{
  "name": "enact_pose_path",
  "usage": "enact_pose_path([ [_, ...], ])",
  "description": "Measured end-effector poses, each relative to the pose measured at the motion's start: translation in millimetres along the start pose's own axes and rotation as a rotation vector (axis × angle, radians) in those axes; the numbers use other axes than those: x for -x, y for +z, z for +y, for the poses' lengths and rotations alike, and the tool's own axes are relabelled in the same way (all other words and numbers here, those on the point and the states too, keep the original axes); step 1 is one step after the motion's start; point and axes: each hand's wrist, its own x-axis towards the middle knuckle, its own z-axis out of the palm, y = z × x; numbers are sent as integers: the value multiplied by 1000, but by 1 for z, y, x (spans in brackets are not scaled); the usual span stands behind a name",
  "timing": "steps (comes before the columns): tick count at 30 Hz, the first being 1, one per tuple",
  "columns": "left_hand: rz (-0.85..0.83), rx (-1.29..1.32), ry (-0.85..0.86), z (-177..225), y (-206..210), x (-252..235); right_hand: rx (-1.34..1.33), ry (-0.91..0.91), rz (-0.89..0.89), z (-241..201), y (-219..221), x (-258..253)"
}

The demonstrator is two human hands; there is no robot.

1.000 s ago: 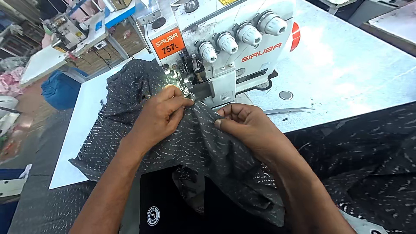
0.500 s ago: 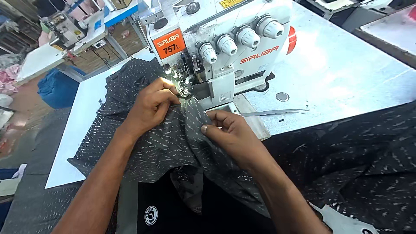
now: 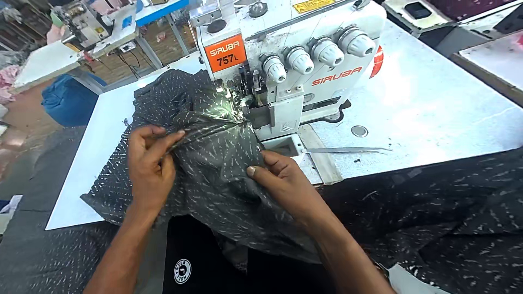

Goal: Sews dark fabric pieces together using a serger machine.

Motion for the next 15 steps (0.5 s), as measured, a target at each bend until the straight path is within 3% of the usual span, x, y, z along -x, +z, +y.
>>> enact_pose_path([
  [2, 20, -120, 63, -10, 0, -21, -25, -2, -13, 3, 4, -1],
  [5, -81, -250, -2, 1, -1, -40, -17, -28, 1, 6, 7, -1],
  [8, -16, -69, 126, 48, 1, -32, 13, -37, 34, 8, 8, -2],
  [10, -66, 88, 158, 69, 15, -29, 58, -42, 52, 9, 9, -3],
  [15, -147, 156, 138, 48, 43, -39, 132, -103, 107, 12, 10, 0],
])
